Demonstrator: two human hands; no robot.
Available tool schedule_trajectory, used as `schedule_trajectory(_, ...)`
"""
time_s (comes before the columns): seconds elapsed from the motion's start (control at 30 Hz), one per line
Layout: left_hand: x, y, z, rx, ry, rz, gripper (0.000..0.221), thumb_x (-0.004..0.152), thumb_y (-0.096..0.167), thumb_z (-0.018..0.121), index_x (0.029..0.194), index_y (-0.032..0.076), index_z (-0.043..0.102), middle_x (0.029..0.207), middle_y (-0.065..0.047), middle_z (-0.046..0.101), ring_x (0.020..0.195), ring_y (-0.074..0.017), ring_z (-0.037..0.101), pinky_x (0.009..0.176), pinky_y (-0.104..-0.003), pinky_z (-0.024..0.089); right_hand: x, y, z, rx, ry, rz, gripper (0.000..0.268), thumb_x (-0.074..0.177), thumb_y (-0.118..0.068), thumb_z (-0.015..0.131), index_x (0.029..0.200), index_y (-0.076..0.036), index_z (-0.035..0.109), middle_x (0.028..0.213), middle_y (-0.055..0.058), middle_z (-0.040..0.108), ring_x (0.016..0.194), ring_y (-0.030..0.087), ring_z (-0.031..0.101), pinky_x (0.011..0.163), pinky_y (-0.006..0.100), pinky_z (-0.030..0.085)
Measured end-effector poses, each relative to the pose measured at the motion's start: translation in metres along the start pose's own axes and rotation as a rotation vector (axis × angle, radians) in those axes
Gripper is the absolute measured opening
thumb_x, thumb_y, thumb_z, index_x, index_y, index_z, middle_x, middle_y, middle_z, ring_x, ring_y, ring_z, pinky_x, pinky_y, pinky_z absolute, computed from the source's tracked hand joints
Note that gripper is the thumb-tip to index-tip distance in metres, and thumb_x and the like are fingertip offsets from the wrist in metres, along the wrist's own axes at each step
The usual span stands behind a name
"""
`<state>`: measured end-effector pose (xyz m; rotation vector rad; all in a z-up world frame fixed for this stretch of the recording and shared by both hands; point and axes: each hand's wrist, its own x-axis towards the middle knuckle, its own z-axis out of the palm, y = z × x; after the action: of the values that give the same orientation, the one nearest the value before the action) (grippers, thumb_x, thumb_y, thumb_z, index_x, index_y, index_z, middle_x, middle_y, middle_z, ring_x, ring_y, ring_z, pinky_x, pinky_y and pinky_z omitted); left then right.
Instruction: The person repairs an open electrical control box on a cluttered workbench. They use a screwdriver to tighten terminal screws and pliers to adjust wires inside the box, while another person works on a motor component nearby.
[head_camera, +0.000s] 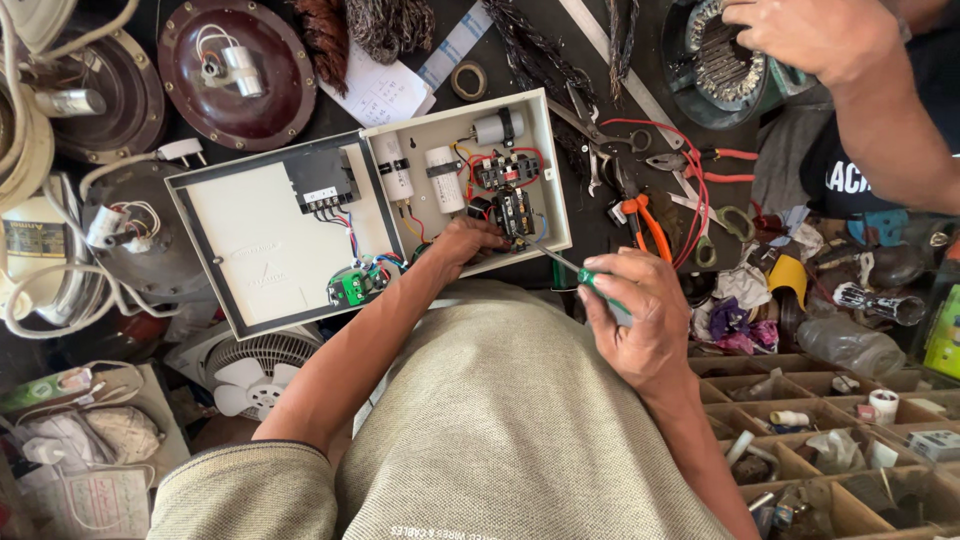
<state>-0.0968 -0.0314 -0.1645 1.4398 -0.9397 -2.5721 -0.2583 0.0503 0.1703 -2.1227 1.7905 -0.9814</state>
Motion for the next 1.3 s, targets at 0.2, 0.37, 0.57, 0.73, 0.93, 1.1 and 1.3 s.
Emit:
schedule_trajectory(0.2,0.003,-0.001,0.007,0.079,0.073,0.038,0.031,0.076,0.004,0.081,0.106,-0.004,0.078,0.090,-0.012,0.079,0.069,-0.0148,0.064,0.065,-0.028,0.052,0.004,0.006,-0.004,0.145,-0.089,-0.009,0.049,0.090,0.008,0.072,0.126,-0.009,0.044,0.117,0.014,0.067,0.107,0.034,0.069,0.100,0.046,0.058)
schedule_trajectory(0.37,0.003,0.002,0.013,0.128,0.152,0.069,0.036,0.071,0.004,0.082,0.105,-0.003,0.079,0.089,-0.013,0.078,0.072,-0.0178,0.068,0.068,-0.031,0.055,0.011,0.012,-0.008,0.085,-0.089,-0.051,0.051,0.089,0.003,0.079,0.124,-0.010,0.045,0.114,0.014,0.068,0.105,0.034,0.070,0.091,0.045,0.058)
schedule_trajectory(0.57,0.002,0.003,0.014,0.279,0.239,0.131,0.041,0.067,0.007,0.084,0.107,0.000,0.079,0.093,-0.012,0.079,0.082,-0.0179,0.072,0.079,-0.029,0.057,0.019,0.025,-0.014,0.164,-0.159,-0.111,0.050,0.089,0.004,0.076,0.124,-0.010,0.043,0.115,0.015,0.066,0.105,0.033,0.069,0.090,0.044,0.058)
schedule_trajectory(0.73,0.001,-0.002,0.016,0.286,0.255,0.117,0.041,0.067,0.008,0.084,0.107,0.000,0.079,0.093,-0.013,0.079,0.082,-0.0185,0.072,0.079,-0.030,0.055,0.016,0.034,-0.019,0.178,-0.177,-0.116,0.051,0.091,0.006,0.077,0.125,-0.010,0.042,0.115,0.016,0.067,0.105,0.032,0.071,0.088,0.042,0.059)
schedule_trajectory(0.93,0.006,-0.005,0.013,0.232,0.241,0.134,0.036,0.066,0.006,0.083,0.101,-0.001,0.080,0.087,-0.012,0.080,0.077,-0.0187,0.073,0.076,-0.031,0.057,0.013,0.044,-0.018,0.261,-0.202,-0.141,0.053,0.089,0.006,0.077,0.125,-0.010,0.041,0.114,0.015,0.068,0.104,0.031,0.071,0.090,0.042,0.060)
schedule_trajectory(1.1,0.009,-0.009,0.015,0.292,0.294,0.149,0.033,0.065,0.006,0.085,0.097,0.001,0.081,0.084,-0.012,0.079,0.076,-0.0184,0.071,0.076,-0.031,0.055,0.007,0.047,-0.019,0.305,-0.223,-0.078,0.054,0.091,0.006,0.079,0.125,-0.012,0.041,0.115,0.015,0.068,0.107,0.030,0.074,0.090,0.039,0.063)
schedule_trajectory(1.3,0.005,-0.005,0.018,0.379,0.318,0.173,0.032,0.062,0.009,0.086,0.094,0.004,0.083,0.085,-0.013,0.078,0.079,-0.0228,0.073,0.081,-0.033,0.057,0.009,0.052,-0.018,0.253,-0.199,-0.232,0.058,0.087,0.000,0.082,0.125,-0.012,0.040,0.113,0.016,0.067,0.104,0.030,0.071,0.090,0.041,0.060)
